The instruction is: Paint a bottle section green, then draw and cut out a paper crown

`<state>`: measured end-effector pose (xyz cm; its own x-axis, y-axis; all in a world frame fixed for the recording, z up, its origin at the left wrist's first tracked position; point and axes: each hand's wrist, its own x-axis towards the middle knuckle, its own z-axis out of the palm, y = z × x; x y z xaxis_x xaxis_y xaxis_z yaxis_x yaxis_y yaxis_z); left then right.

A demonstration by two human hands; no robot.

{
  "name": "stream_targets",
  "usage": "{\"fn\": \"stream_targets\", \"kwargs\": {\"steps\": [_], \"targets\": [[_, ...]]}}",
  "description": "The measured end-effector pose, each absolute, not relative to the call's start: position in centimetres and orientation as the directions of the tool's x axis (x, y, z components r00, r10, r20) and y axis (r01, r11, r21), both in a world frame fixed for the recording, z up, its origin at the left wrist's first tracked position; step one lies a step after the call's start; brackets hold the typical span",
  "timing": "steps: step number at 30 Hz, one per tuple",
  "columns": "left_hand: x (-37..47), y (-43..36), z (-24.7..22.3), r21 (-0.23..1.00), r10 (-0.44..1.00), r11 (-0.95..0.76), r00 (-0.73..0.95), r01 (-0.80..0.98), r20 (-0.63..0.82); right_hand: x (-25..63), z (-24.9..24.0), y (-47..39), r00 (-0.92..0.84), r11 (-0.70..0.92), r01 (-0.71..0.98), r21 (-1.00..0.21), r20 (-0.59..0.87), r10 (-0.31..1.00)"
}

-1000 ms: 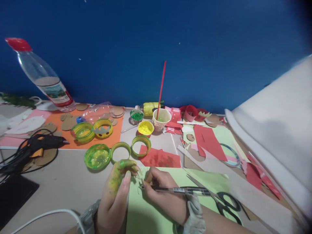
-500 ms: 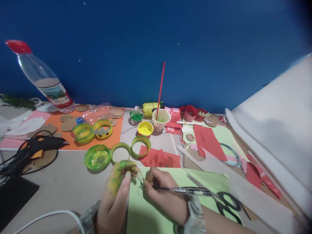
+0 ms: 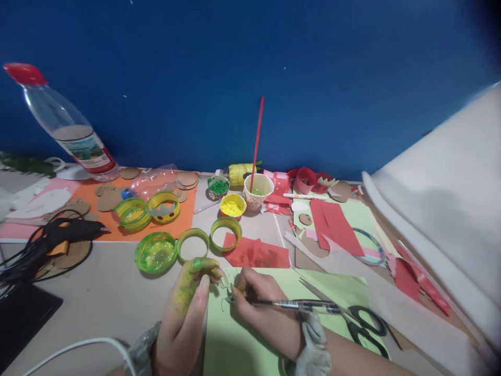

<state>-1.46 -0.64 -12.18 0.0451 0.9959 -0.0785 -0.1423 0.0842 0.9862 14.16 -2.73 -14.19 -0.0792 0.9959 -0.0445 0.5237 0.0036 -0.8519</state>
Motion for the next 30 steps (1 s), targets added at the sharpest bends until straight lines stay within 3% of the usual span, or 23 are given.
{"fn": "stream_targets", "kwargs": {"steps": [30], "targets": [[-1.9, -1.2, -13.1, 0.993, 0.992, -0.027, 0.122, -0.115, 0.041, 14.4, -14.0, -2.8, -0.096, 0.031, 0.559, -0.829, -0.028, 0.995]]}}
